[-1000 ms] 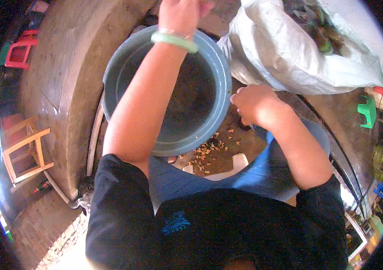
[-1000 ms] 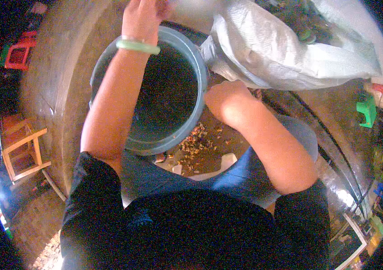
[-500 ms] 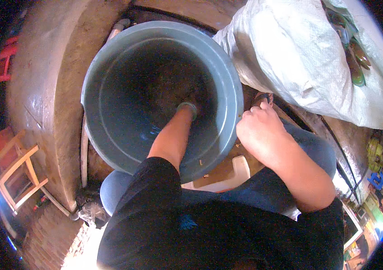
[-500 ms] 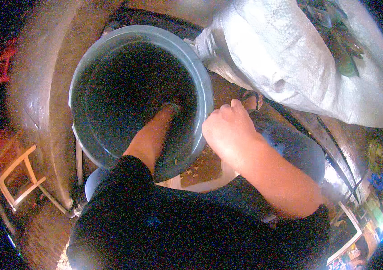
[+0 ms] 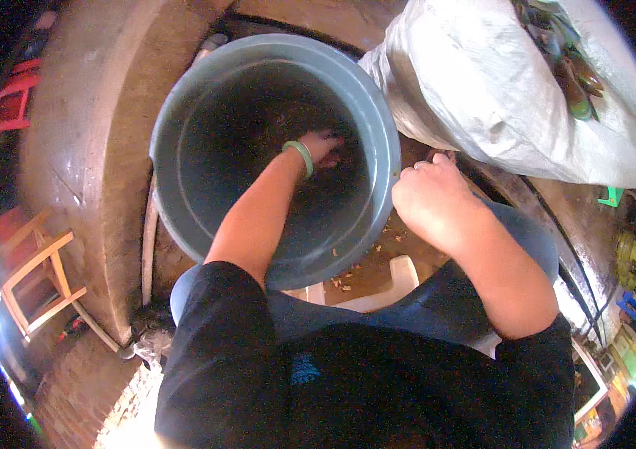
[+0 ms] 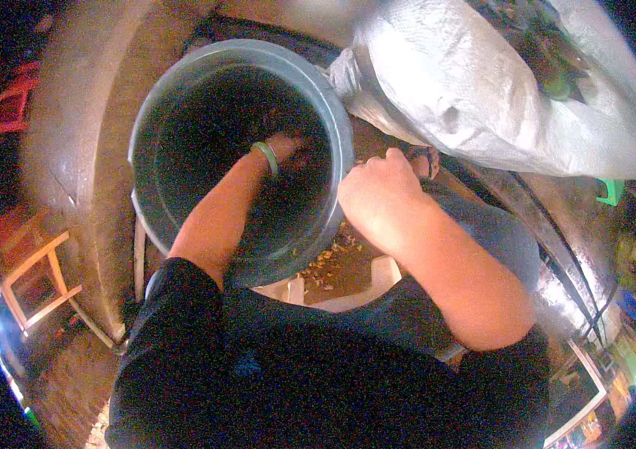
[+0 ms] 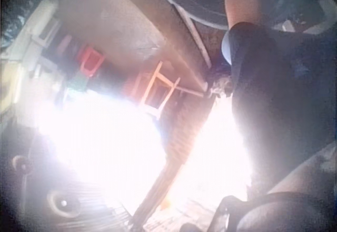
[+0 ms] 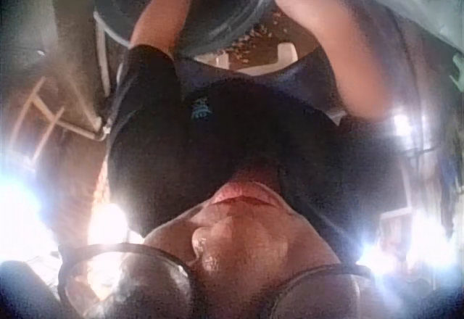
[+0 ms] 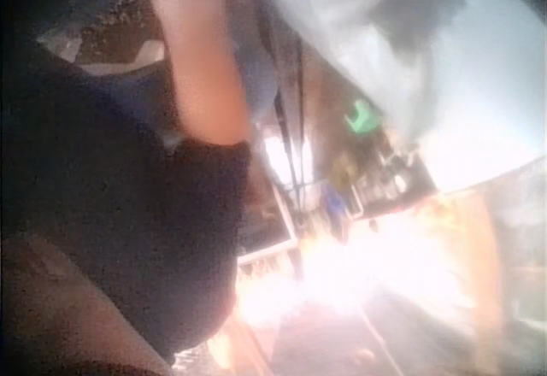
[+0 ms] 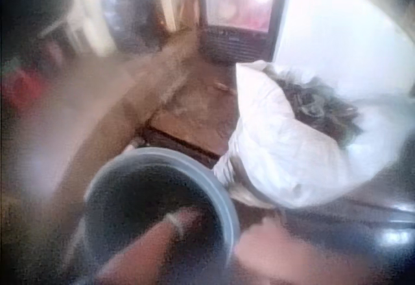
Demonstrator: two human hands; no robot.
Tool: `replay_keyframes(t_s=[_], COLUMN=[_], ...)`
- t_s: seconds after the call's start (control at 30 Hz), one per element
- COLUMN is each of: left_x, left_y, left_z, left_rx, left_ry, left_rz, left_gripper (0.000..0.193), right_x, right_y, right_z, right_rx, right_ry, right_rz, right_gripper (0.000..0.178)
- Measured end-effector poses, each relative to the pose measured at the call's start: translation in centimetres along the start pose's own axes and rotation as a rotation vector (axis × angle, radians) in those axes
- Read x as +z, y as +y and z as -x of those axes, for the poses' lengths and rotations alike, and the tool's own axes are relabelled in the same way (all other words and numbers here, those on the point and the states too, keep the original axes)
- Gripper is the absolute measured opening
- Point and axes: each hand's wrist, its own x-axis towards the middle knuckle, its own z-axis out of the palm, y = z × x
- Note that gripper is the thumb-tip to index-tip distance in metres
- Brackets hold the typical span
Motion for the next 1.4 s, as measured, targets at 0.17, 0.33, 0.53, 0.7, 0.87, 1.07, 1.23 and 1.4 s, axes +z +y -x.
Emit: replay_keyframes(t_s=[0.17,0.33,0.53,0.7,0.87,1.07,1.23,1.4], left_x=[-7.1,-11.4,-11.6,-12.4,-13.7,-13.6,-13.6,-12.5], left_y=[4.5,9.1,13.2,13.1,13.4,13.7,14.1,13.9], left_z=[6.1,10.3,13.2,13.2,13.5,13.4,13.2,12.5], left_rx=[-0.208,-0.116,-0.022,-0.031,0.104,0.156,0.133,0.122], left_ry=[0.633,0.662,0.567,0.553,0.533,0.543,0.583,0.604], left_rz=[1.405,2.168,2.058,1.894,1.811,1.733,1.704,1.738], left_gripper=[0.031,0.023,0.024,0.026,0.035,0.041,0.042,0.042], right_x=[-2.4,-1.3,-0.4,-0.3,-1.4,-1.3,-1.5,-1.5], right_y=[0.2,0.2,-1.2,-1.2,-0.2,0.4,0.2,0.4], right_z=[0.5,-2.1,-4.1,-4.0,-3.2,-3.0,-2.8,-2.6], right_rx=[0.012,0.037,-0.045,-0.136,-0.188,-0.215,-0.197,-0.218], right_ry=[0.217,0.664,0.811,0.852,0.781,0.832,0.861,0.8], right_rz=[-0.314,-0.6,-0.848,-0.858,-0.918,-0.731,-0.636,-0.632], right_gripper=[0.02,0.043,0.061,0.061,0.061,0.057,0.054,0.053])
